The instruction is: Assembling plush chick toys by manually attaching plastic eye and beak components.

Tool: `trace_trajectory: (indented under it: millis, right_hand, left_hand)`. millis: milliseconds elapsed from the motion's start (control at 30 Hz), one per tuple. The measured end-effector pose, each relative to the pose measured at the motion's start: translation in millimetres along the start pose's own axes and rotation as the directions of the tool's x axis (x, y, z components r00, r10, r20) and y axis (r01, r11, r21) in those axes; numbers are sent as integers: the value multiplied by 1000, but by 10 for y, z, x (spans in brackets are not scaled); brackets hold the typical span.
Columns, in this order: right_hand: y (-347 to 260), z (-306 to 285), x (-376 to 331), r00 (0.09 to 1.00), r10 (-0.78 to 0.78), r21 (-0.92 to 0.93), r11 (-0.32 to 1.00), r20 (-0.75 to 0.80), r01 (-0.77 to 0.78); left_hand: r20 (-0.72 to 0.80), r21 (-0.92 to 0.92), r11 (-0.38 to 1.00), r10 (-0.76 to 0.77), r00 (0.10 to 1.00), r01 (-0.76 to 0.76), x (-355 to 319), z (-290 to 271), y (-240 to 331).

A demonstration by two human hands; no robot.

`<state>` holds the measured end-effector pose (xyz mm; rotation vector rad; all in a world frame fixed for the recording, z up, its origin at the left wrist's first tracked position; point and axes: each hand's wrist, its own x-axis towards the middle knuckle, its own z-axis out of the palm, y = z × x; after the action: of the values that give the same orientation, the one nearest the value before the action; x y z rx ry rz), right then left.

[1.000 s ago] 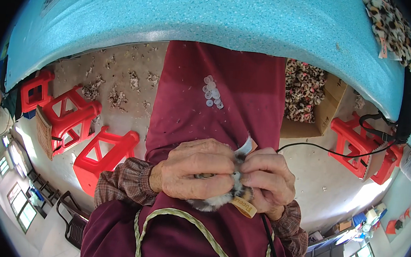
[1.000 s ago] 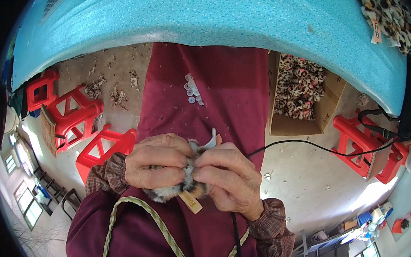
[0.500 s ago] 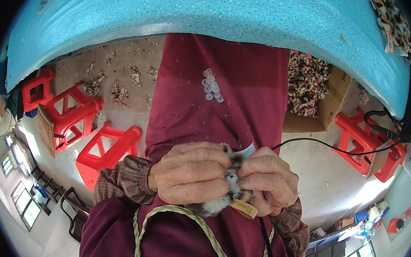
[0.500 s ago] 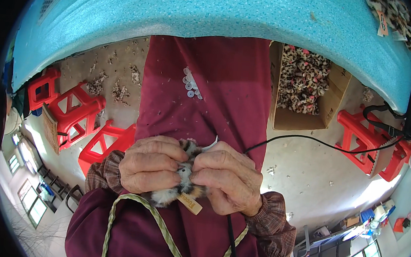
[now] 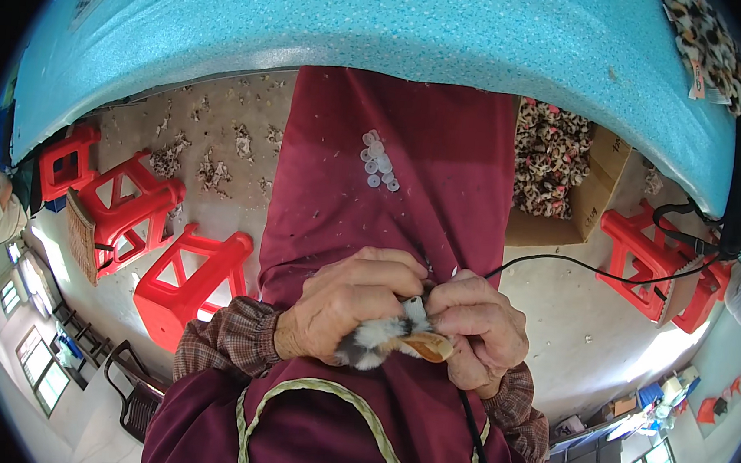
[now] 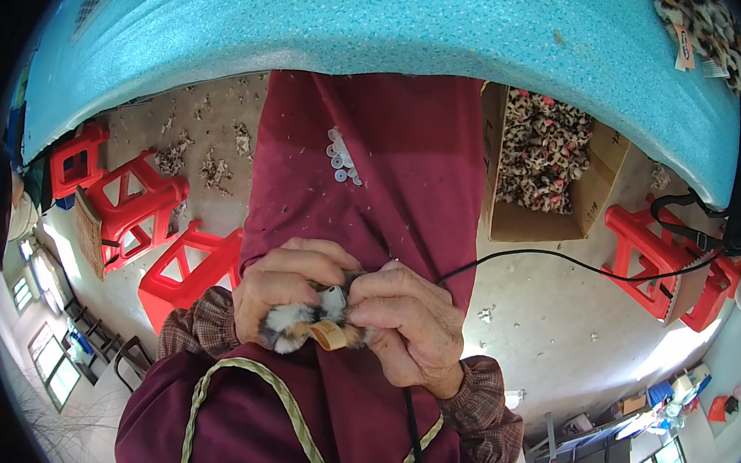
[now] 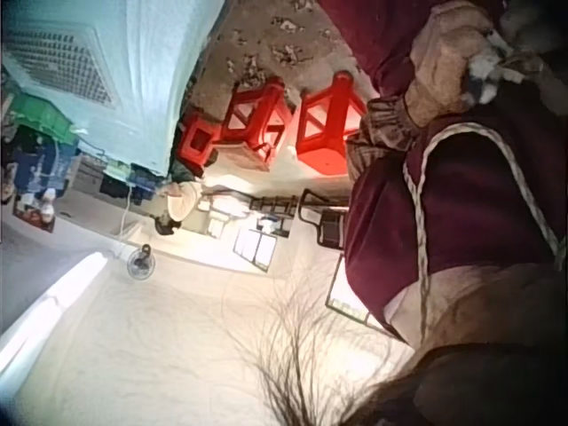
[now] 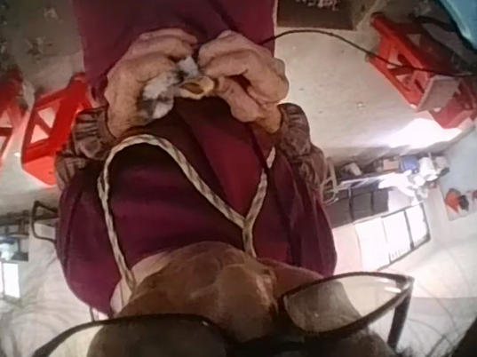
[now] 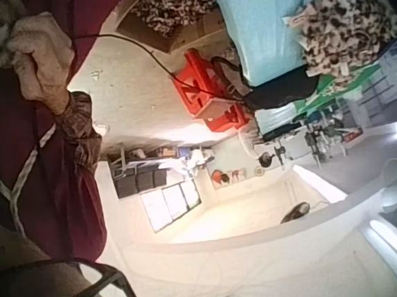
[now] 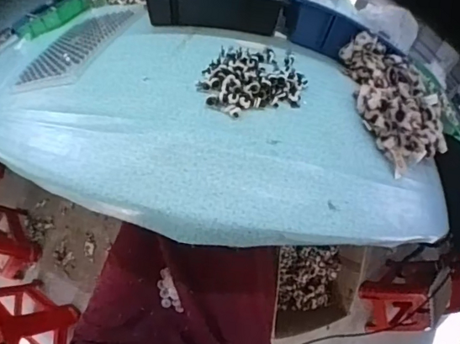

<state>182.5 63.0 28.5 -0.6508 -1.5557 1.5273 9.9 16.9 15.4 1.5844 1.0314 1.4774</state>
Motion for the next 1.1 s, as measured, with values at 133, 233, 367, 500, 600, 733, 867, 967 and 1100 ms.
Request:
trace_trajectory:
  millis: [133,233,367,500,600,733,867,967,1100]
  right_hand:
    - [-3,27,14,999,-42,-101,994,-16,40]
    - [-41,40,15,998,-53,-109,993,-24,50]
    - [-89,31,25,999,10,-152,988,40,-3]
    - [-25,1,-19,996,-40,-132,990,81,50]
    - [-56,3,-3,996,-5,-86,996,86,13]
    - [-97,43,-27,995,0,-83,996,103,8]
    - [-103,-2,-38,995,-17,-64,998,96,23]
    - [-106,30,-29,996,-3,-57,998,86,8]
    - [-91,20,-60,997,-1,-43,999,81,5]
  left_hand:
    - [82,-115,993,-9,997,19,5,-50,-11]
    - [139,-85,993,88,986,-77,29,-92,-17]
    - [106,-13,984,180,978,-179,5,-64,-29]
    - [118,67,952,289,950,-298,20,-54,-47]
    - [77,143,938,306,949,-314,-23,-48,-29]
    - [26,178,945,274,961,-274,-92,-105,48]
    - [45,153,968,195,980,-200,-103,-59,95]
    - [-5,149,976,158,987,-155,-124,-59,84]
    - [-26,92,995,35,999,-32,-73,-9,96]
